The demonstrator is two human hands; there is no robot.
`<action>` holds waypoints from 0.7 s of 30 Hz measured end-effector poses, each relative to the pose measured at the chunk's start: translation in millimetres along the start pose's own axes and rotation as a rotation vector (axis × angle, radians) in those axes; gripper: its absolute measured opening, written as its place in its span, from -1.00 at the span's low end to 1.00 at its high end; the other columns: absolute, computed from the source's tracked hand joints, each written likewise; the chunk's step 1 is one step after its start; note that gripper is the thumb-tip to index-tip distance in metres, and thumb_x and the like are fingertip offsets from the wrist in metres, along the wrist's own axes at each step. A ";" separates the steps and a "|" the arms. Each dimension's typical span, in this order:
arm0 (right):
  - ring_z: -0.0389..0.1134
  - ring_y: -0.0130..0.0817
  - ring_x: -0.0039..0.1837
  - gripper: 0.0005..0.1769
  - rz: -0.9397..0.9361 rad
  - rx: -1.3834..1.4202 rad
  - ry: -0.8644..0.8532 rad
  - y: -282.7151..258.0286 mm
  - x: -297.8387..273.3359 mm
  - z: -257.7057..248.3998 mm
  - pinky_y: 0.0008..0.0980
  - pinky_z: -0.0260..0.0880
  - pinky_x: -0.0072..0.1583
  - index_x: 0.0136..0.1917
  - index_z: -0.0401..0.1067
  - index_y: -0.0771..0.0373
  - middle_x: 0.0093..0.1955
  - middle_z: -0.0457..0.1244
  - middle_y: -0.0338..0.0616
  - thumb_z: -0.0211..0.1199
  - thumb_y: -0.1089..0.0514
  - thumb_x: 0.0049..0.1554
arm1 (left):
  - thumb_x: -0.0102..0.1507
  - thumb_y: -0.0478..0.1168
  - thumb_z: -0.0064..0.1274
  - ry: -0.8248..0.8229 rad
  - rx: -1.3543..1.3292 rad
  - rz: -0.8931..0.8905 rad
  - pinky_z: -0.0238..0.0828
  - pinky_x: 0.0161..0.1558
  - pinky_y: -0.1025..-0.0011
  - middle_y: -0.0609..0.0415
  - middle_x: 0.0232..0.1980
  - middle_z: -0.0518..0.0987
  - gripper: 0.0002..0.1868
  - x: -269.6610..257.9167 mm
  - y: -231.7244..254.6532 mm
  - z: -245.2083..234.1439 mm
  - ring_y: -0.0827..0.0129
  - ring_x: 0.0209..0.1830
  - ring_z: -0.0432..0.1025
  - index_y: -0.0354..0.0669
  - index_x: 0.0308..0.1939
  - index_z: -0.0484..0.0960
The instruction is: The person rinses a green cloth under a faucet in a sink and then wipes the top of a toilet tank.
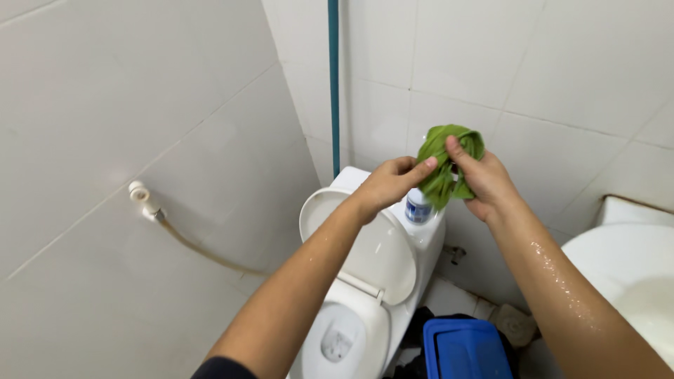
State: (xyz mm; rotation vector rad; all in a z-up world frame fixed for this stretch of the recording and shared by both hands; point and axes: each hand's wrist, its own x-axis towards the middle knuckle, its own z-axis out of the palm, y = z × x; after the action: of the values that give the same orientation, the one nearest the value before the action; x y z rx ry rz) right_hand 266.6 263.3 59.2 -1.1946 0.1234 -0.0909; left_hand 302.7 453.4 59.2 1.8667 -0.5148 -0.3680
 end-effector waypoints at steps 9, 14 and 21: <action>0.29 -0.17 0.42 -0.29 -0.306 0.552 -0.062 8.5 72.9 -23.8 0.02 0.31 0.45 0.37 0.32 0.24 0.36 0.27 -0.08 0.15 -0.37 0.25 | 0.21 0.09 0.17 0.097 -0.182 0.122 0.50 -0.29 0.18 -0.03 -0.19 0.63 -0.51 75.4 29.8 -16.0 0.21 -0.27 0.56 -0.22 0.02 0.63; 0.34 -0.20 0.33 -0.17 -0.247 0.630 0.077 22.8 84.2 -40.5 -0.05 0.39 0.31 0.37 0.32 0.12 0.29 0.30 -0.10 -0.03 -0.49 0.11 | 0.20 0.21 0.26 0.112 0.547 0.526 0.33 0.21 0.04 -0.09 0.15 0.58 -0.44 134.0 29.3 32.3 0.06 0.18 0.43 0.01 0.16 0.69; 0.40 -0.24 0.05 -0.38 0.033 0.230 0.421 72.4 156.9 -131.5 -0.21 0.45 -0.01 0.38 0.34 0.26 0.11 0.36 -0.07 0.21 -0.18 0.22 | -0.23 0.29 0.49 -0.064 0.663 0.341 0.21 0.24 -0.05 -0.14 0.34 0.43 0.26 163.8 -45.6 4.2 -0.11 0.32 0.30 0.05 0.46 0.25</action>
State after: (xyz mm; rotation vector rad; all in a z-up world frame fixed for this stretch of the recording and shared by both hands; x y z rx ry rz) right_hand 403.3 147.3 -63.3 -0.9299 0.4892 -0.3194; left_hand 448.8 378.9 14.1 2.3427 -1.0785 -0.0192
